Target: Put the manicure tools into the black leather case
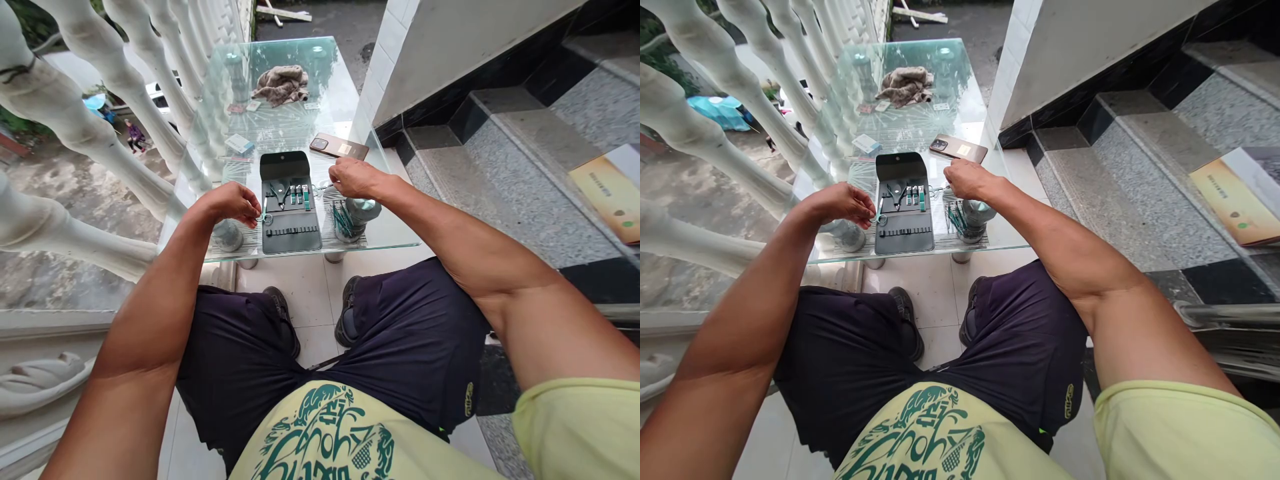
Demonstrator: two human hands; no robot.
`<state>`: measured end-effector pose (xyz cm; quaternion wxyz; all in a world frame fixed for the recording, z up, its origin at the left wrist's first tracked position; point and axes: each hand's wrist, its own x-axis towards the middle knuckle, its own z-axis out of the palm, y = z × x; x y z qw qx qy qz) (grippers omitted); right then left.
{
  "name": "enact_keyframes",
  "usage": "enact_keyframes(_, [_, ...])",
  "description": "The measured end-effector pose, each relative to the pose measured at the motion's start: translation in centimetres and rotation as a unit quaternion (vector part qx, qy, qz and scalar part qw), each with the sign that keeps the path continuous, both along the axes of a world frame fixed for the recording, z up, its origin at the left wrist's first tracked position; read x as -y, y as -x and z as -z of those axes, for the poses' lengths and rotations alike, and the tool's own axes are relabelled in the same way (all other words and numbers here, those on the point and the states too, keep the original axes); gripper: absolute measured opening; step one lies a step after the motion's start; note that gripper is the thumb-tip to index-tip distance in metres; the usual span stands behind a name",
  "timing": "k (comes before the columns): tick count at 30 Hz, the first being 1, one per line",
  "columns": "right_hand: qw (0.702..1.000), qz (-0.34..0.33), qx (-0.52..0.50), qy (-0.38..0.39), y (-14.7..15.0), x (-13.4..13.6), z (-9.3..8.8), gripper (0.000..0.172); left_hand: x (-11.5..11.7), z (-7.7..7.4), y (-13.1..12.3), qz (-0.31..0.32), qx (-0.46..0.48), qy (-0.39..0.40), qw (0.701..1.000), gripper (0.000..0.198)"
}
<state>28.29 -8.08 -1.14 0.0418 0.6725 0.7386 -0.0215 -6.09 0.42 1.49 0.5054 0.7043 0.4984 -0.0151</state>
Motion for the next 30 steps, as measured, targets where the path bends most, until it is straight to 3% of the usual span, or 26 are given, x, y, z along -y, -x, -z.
enact_keyframes(14, [1.000,-0.002,-0.002,-0.003,0.2,-0.1,0.3,0.030,0.6,-0.4,-0.4,-0.033,0.012,-0.007,0.999,0.027])
enact_keyframes(23, [1.000,-0.002,0.007,-0.010,0.4,0.1,0.3,0.030,0.2,0.1,-0.8,-0.037,0.023,-0.014,0.999,0.027])
enact_keyframes(27, [0.997,-0.039,-0.011,-0.067,1.5,0.5,0.2,0.035,-0.1,0.8,-1.1,-0.051,0.027,-0.043,0.997,0.029])
enact_keyframes(30, [0.990,-0.107,-0.039,-0.083,3.2,1.0,-0.5,0.038,-0.4,1.4,-1.3,-0.050,0.036,-0.058,0.996,0.027])
